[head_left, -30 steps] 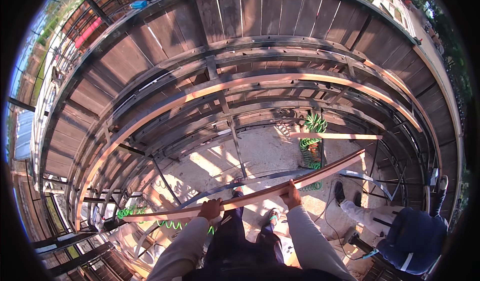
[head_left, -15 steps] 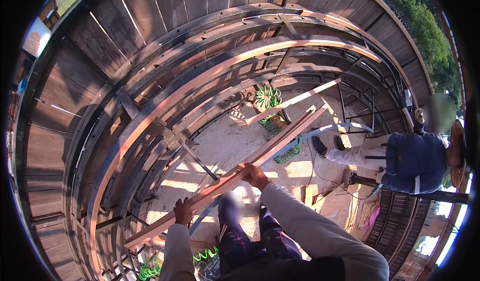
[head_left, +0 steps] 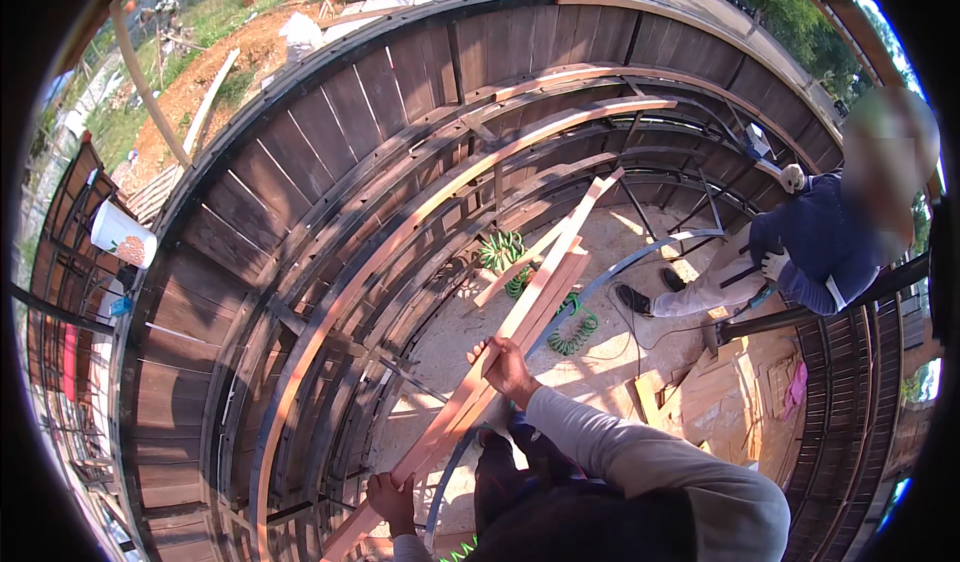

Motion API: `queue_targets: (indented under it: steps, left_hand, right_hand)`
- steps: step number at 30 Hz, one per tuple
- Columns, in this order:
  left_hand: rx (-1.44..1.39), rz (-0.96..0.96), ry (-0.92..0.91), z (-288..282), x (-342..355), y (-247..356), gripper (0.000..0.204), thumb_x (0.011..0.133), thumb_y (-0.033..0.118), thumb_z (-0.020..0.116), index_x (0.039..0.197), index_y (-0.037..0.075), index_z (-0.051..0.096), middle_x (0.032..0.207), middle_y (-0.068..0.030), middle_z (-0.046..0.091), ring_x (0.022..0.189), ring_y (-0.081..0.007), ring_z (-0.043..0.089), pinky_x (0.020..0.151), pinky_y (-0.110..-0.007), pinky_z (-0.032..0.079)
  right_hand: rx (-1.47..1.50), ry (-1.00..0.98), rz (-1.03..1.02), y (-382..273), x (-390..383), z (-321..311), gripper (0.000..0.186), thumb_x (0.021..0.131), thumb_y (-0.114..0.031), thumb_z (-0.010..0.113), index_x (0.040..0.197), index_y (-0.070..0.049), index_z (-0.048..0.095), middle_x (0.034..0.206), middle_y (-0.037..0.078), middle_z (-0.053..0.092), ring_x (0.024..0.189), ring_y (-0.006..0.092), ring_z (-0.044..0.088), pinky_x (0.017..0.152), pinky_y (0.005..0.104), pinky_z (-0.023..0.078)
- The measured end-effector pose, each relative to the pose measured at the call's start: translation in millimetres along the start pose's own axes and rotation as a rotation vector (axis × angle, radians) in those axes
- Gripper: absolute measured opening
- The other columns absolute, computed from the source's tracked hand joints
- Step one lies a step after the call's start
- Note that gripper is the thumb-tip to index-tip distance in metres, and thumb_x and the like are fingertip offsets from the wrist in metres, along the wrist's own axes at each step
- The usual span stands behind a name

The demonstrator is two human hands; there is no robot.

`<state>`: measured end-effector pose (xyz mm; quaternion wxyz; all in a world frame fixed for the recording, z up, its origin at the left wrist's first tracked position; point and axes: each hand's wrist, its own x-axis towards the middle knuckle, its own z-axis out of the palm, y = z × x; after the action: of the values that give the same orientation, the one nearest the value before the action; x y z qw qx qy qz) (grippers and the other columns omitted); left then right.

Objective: The person picks up wooden planks and aligns them against a curved metal frame. The person then holds each plank in place while another individual secures them using a power drill.

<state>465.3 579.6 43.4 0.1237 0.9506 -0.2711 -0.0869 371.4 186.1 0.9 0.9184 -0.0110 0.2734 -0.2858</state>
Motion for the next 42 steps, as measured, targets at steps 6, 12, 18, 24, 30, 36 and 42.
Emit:
queue_targets:
  steps: [6, 12, 18, 24, 30, 36, 42]
  left_hand:
    - [0.038, 0.002, 0.288, -62, -3, 18, 0.054, 0.071, 0.046, 0.087, 0.096, 0.006, 0.061, 0.097, -0.0159, 0.057, 0.098, -0.0418, 0.056, 0.087, -0.055, 0.045]
    - [0.241, -0.041, 0.489, -100, -3, 17, 0.050, 0.079, 0.046, 0.082, 0.102, 0.005, 0.067, 0.097, -0.0168, 0.065, 0.097, -0.0402, 0.063, 0.096, -0.055, 0.046]
    - [0.265, -0.001, 0.593, -131, 26, 49, 0.047, 0.082, 0.048, 0.079, 0.085, 0.005, 0.059, 0.084, -0.0153, 0.059, 0.093, -0.0411, 0.059, 0.092, -0.055, 0.044]
    - [0.218, 0.029, 0.559, -162, 64, 102, 0.048, 0.084, 0.050, 0.077, 0.083, 0.004, 0.063, 0.086, -0.0145, 0.058, 0.094, -0.0381, 0.059, 0.091, -0.052, 0.044]
    - [0.246, 0.046, 0.604, -172, 61, 108, 0.046, 0.083, 0.049, 0.078, 0.085, 0.005, 0.064, 0.087, -0.0129, 0.059, 0.092, -0.0373, 0.058, 0.088, -0.051, 0.044]
    - [0.231, -0.029, 0.623, -170, 42, 107, 0.043, 0.081, 0.046, 0.081, 0.084, 0.007, 0.065, 0.087, -0.0122, 0.060, 0.091, -0.0372, 0.059, 0.087, -0.052, 0.045]
    - [0.327, 0.040, 0.660, -172, 22, 108, 0.045, 0.081, 0.048, 0.081, 0.081, 0.007, 0.064, 0.080, -0.0120, 0.058, 0.084, -0.0376, 0.058, 0.080, -0.051, 0.046]
  right_hand:
    - [0.048, -0.100, 0.112, -3, -7, 71, 0.029, 0.103, -0.028, 0.050, 0.111, -0.002, 0.063, 0.098, 0.010, 0.064, 0.096, 0.0300, 0.064, 0.100, 0.0523, 0.052]
    - [-0.257, -0.095, 0.226, -40, -22, 138, 0.030, 0.111, -0.033, 0.052, 0.119, -0.006, 0.061, 0.102, 0.006, 0.068, 0.100, 0.0260, 0.070, 0.101, 0.0503, 0.056]
    - [-0.351, -0.348, 0.183, -83, -11, 142, 0.014, 0.109, -0.023, 0.057, 0.110, -0.011, 0.063, 0.094, -0.001, 0.066, 0.093, 0.0175, 0.071, 0.096, 0.0443, 0.060]
    - [-0.418, -0.367, 0.101, -114, -4, 177, 0.012, 0.108, -0.021, 0.060, 0.106, -0.009, 0.062, 0.094, -0.001, 0.062, 0.085, 0.0126, 0.065, 0.088, 0.0357, 0.062]
    - [-0.451, -0.309, 0.125, -110, 2, 187, 0.011, 0.107, -0.019, 0.063, 0.105, -0.008, 0.064, 0.099, 0.003, 0.068, 0.090, 0.0161, 0.070, 0.087, 0.0357, 0.063]
    - [-0.474, -0.329, 0.130, -93, 7, 191, 0.014, 0.107, -0.020, 0.062, 0.111, -0.008, 0.067, 0.105, 0.006, 0.074, 0.096, 0.0195, 0.074, 0.087, 0.0354, 0.064]
    - [-0.486, -0.330, 0.182, -85, 6, 195, 0.014, 0.108, -0.020, 0.061, 0.110, -0.008, 0.067, 0.105, 0.006, 0.074, 0.096, 0.0196, 0.075, 0.087, 0.0352, 0.064]
